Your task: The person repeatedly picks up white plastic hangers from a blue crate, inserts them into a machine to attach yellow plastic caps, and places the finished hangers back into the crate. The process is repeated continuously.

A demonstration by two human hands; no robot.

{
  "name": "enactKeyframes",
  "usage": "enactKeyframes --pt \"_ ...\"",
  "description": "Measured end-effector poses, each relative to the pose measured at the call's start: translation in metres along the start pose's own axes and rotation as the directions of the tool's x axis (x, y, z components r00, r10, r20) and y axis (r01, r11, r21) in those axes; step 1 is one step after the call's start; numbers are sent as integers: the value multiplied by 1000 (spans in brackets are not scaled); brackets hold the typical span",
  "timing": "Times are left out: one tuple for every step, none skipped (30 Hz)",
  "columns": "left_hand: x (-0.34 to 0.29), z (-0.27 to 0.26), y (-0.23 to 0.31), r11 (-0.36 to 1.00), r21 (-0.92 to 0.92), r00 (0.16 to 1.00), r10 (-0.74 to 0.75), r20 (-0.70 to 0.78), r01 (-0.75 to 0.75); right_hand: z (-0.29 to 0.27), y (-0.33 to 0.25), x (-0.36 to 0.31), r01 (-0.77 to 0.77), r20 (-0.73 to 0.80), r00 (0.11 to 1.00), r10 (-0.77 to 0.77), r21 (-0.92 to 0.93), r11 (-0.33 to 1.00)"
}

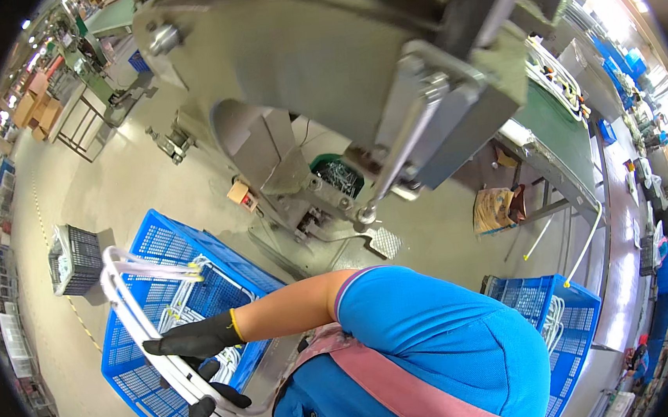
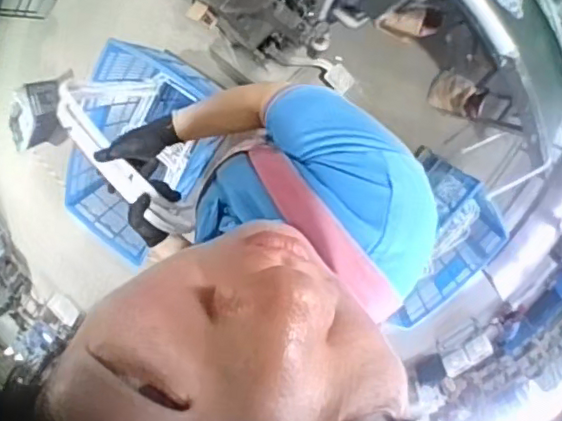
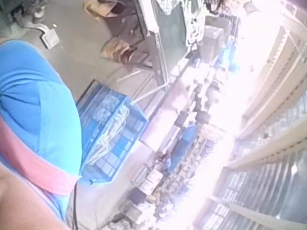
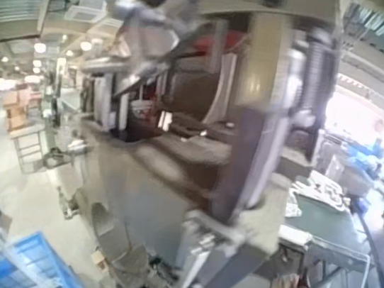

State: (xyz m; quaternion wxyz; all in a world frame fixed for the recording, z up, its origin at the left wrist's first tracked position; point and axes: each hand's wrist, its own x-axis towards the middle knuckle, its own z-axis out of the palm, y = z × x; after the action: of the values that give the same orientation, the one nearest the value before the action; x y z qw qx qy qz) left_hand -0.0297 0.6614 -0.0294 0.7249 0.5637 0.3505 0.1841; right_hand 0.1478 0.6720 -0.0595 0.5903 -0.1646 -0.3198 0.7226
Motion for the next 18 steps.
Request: enactKeyframes --pt "-9 7 -1 997 65 998 48 -39 -46 -2 -3 -12 -21 10 1000 21 -53 998" --pt "-18 22 -13 994 -25 990 103 -98 -106 -2 -3 -25 -52 31 998 53 -25 998" --pt "-18 26 -11 987 -118 978 -128 -163 109 -2 1 -38 -57 -15 998 57 41 998" --pt "-17 35 -16 983 -149 982 -126 -142 105 -7 2 -46 -93 -12 996 93 14 996" --pt "-26 44 -21 998 -67 999 -6 -44 3 -14 3 -54 -143 8 990 143 1 990" --pt "-36 52 -26 989 -139 995 66 79 -55 -19 5 -57 -45 12 999 43 172 984" --pt "-49 61 -32 942 -331 999 -37 32 45 -26 5 -59 46 34 998 -61 342 938" --pt "-58 63 -36 920 -385 988 -14 152 72 -39 1 -67 21 -48 999 -4 352 936" --pt "-68 63 -41 893 -426 972 -50 230 146 -48 -4 -62 116 -33 993 -113 455 883" --pt "-79 62 -48 870 -418 952 -160 260 261 -59 -14 -66 64 44 992 -118 631 773" --pt "-88 60 -57 808 -478 926 -206 316 343 -68 -25 -71 18 33 997 -67 764 645" --pt "-97 56 -68 833 -413 917 -251 310 368 -70 -31 -72 125 -34 991 -130 597 792" --pt "-107 49 -79 877 -295 889 -258 378 380 -73 -37 -94 204 -80 979 -188 405 891" --pt "-119 43 -93 912 -183 882 -279 379 367 -74 -46 -98 116 -90 993 -78 570 814" --pt "-132 40 -107 931 -80 875 -301 379 355 -70 -47 -111 86 -84 996 -42 638 765" --pt "-144 40 -124 964 93 888 -266 375 250 -65 -49 -123 43 -25 999 -36 721 692" --pt "-159 38 -144 934 262 897 -319 306 243 -56 -42 -131 79 -105 994 -12 665 743" --pt "-171 42 -167 886 346 880 -404 250 309 -45 -32 -139 119 -183 983 0 637 762"
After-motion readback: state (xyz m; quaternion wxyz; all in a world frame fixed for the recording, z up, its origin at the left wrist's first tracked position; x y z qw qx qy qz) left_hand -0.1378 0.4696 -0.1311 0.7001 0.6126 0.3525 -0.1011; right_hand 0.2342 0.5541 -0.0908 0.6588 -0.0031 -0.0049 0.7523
